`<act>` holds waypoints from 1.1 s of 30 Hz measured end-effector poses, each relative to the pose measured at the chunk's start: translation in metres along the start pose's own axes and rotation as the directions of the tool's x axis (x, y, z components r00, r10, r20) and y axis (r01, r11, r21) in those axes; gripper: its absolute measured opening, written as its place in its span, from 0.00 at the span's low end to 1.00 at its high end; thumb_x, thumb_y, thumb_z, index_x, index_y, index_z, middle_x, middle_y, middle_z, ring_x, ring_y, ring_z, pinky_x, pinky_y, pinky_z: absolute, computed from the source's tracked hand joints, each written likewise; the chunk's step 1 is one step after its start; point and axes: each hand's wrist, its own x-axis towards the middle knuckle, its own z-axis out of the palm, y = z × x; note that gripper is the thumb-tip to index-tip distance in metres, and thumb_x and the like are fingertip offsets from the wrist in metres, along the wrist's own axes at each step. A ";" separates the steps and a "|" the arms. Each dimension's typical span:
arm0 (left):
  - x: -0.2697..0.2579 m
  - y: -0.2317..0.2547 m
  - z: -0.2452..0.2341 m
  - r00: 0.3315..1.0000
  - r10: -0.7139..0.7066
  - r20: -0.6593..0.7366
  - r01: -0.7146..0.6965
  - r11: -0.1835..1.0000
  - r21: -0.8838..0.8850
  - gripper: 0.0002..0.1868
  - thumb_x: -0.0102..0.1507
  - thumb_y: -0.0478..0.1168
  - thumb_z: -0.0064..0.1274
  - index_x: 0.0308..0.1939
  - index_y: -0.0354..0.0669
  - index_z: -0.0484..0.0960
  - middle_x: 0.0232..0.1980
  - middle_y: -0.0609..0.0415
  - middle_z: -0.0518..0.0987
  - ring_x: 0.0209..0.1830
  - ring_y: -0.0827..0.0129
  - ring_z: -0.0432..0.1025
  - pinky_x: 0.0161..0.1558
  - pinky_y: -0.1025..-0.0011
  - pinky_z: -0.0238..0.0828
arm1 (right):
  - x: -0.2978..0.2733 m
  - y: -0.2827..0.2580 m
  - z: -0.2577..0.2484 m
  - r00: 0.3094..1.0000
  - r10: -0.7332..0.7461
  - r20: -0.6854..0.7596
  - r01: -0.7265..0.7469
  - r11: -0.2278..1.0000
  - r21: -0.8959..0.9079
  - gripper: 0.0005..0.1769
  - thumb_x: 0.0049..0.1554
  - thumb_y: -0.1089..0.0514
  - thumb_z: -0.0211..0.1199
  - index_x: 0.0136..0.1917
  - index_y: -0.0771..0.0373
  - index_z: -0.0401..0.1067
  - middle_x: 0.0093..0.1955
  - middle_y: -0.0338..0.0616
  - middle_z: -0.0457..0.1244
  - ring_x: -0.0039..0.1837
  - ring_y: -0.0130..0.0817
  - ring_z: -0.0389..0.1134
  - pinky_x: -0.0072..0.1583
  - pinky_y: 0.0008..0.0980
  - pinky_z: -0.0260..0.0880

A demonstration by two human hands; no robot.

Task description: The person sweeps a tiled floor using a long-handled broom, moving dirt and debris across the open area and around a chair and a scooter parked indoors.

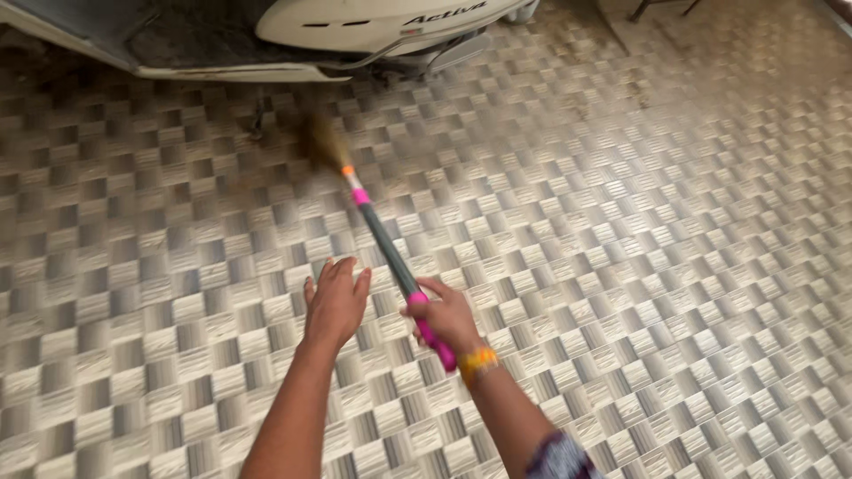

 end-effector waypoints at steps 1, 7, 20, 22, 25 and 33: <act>0.003 0.005 0.001 1.000 0.008 0.000 -0.008 1.000 -0.005 0.27 0.70 0.53 0.40 0.67 0.41 0.71 0.72 0.44 0.69 0.79 0.54 0.53 0.76 0.42 0.38 | 0.022 -0.007 -0.009 1.000 -0.005 -0.007 0.005 1.000 -0.001 0.40 0.47 0.70 0.68 0.73 0.64 0.64 0.35 0.53 0.67 0.25 0.31 0.63 0.25 0.29 0.62; 0.012 0.027 0.011 0.998 0.018 0.068 -0.017 1.000 -0.026 0.28 0.70 0.53 0.39 0.68 0.40 0.69 0.73 0.44 0.67 0.79 0.54 0.51 0.75 0.43 0.36 | 0.090 0.001 -0.062 0.996 0.081 -0.041 -0.075 0.988 0.133 0.37 0.46 0.72 0.68 0.69 0.67 0.66 0.39 0.53 0.68 0.26 0.33 0.64 0.25 0.30 0.63; 0.006 0.040 0.037 0.985 0.078 0.151 -0.077 0.997 -0.014 0.28 0.70 0.53 0.38 0.69 0.40 0.69 0.72 0.45 0.69 0.80 0.54 0.51 0.76 0.45 0.36 | -0.006 0.039 -0.113 0.829 0.041 -0.557 0.087 0.976 0.201 0.35 0.52 0.68 0.67 0.72 0.64 0.64 0.37 0.50 0.66 0.27 0.33 0.64 0.27 0.31 0.65; 0.003 0.044 0.040 0.981 0.088 0.172 -0.088 0.996 -0.007 0.28 0.71 0.53 0.38 0.69 0.40 0.69 0.71 0.44 0.69 0.80 0.54 0.50 0.76 0.45 0.36 | -0.041 0.034 -0.098 0.816 0.026 -0.577 0.034 0.995 0.093 0.36 0.52 0.64 0.70 0.73 0.59 0.63 0.36 0.50 0.66 0.27 0.31 0.64 0.27 0.31 0.65; -0.002 0.051 0.046 0.978 0.121 0.168 -0.122 0.993 -0.004 0.28 0.71 0.53 0.38 0.69 0.40 0.69 0.71 0.44 0.69 0.80 0.54 0.51 0.76 0.45 0.36 | -0.074 0.038 -0.092 0.873 0.039 -0.486 -0.018 0.999 0.049 0.40 0.51 0.66 0.68 0.75 0.55 0.59 0.37 0.48 0.69 0.26 0.30 0.65 0.26 0.29 0.65; -0.028 0.047 0.050 0.955 0.176 0.238 -0.177 0.984 -0.016 0.29 0.71 0.55 0.38 0.68 0.40 0.70 0.73 0.45 0.68 0.80 0.53 0.52 0.76 0.45 0.37 | -0.116 0.078 -0.136 0.943 0.159 -0.293 -0.185 0.981 -0.061 0.41 0.47 0.71 0.68 0.74 0.56 0.67 0.35 0.49 0.69 0.25 0.29 0.62 0.25 0.26 0.62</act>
